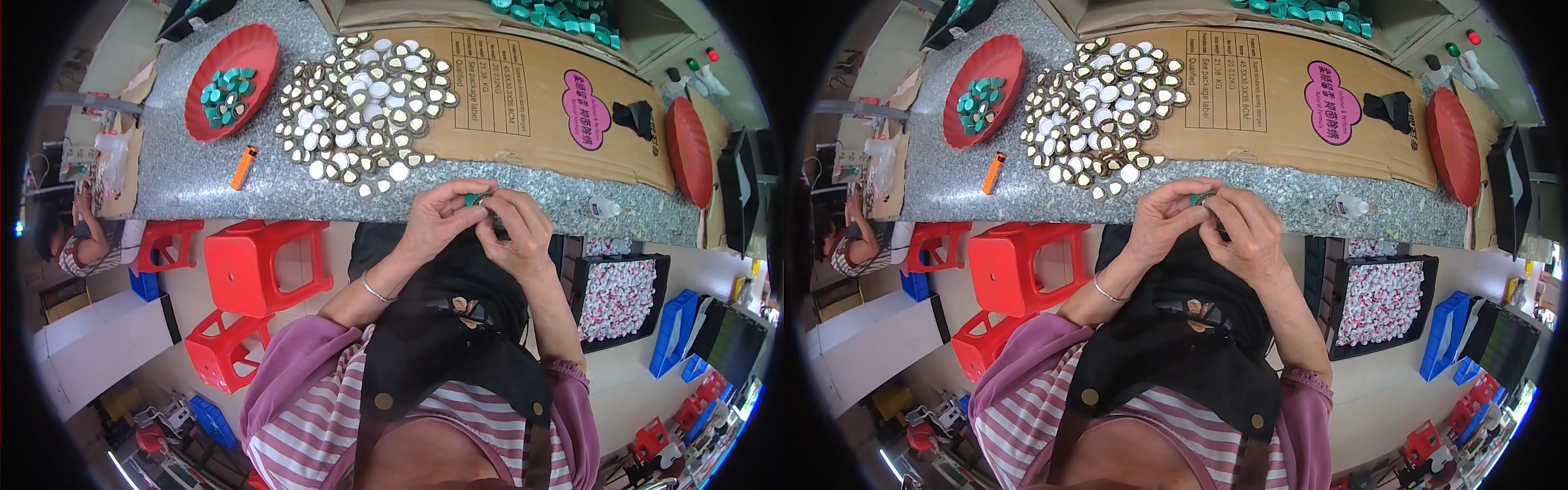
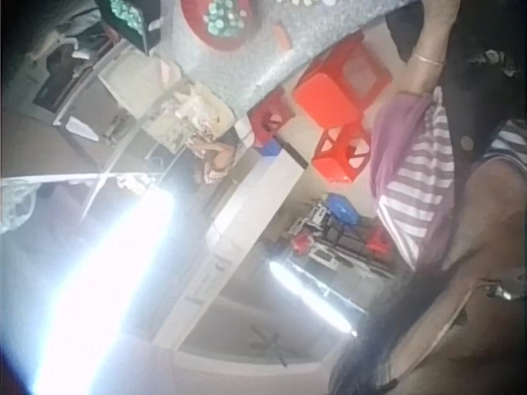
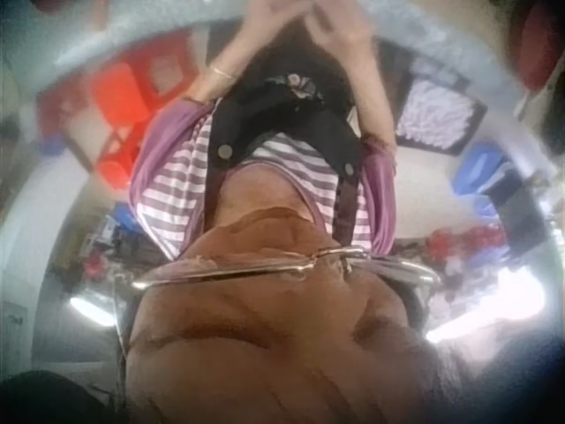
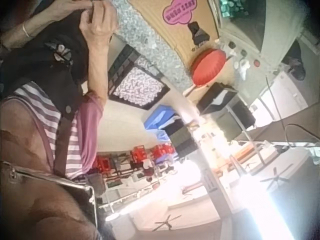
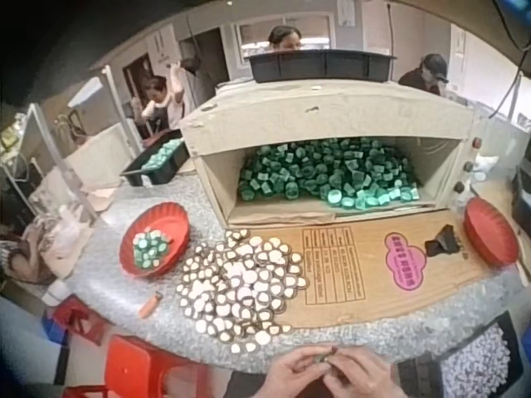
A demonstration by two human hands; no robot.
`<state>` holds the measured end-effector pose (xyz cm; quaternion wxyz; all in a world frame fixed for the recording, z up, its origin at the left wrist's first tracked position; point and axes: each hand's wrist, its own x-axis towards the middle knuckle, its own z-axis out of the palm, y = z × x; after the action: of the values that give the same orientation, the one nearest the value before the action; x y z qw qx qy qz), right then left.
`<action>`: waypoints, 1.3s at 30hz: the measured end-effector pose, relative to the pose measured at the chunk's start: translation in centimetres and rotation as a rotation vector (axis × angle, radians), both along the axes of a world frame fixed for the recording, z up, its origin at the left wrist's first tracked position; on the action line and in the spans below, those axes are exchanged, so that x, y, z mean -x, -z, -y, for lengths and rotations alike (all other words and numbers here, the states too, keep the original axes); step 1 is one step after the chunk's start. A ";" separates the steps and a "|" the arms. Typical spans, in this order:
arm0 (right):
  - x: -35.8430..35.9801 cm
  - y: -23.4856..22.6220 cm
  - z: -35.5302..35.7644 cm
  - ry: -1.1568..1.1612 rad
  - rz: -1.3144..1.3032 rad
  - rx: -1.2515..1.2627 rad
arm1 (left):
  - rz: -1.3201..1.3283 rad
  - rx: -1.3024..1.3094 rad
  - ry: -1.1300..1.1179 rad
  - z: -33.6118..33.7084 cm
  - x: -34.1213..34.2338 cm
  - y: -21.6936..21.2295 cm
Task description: Assembling small toy components by gluing circular inserts into green plastic caps at a factory workbench.
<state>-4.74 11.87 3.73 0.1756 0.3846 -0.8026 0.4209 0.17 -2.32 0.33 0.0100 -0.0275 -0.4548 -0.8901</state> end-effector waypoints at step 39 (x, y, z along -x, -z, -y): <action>-2.1 1.6 1.2 -0.013 0.914 0.741 | 0.000 0.172 0.040 -0.3 0.8 -0.1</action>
<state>-2.68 10.69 2.09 -0.0681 0.0818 -0.5939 0.7975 -0.65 -2.03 0.42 -0.0102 -0.0371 -0.5288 -0.8479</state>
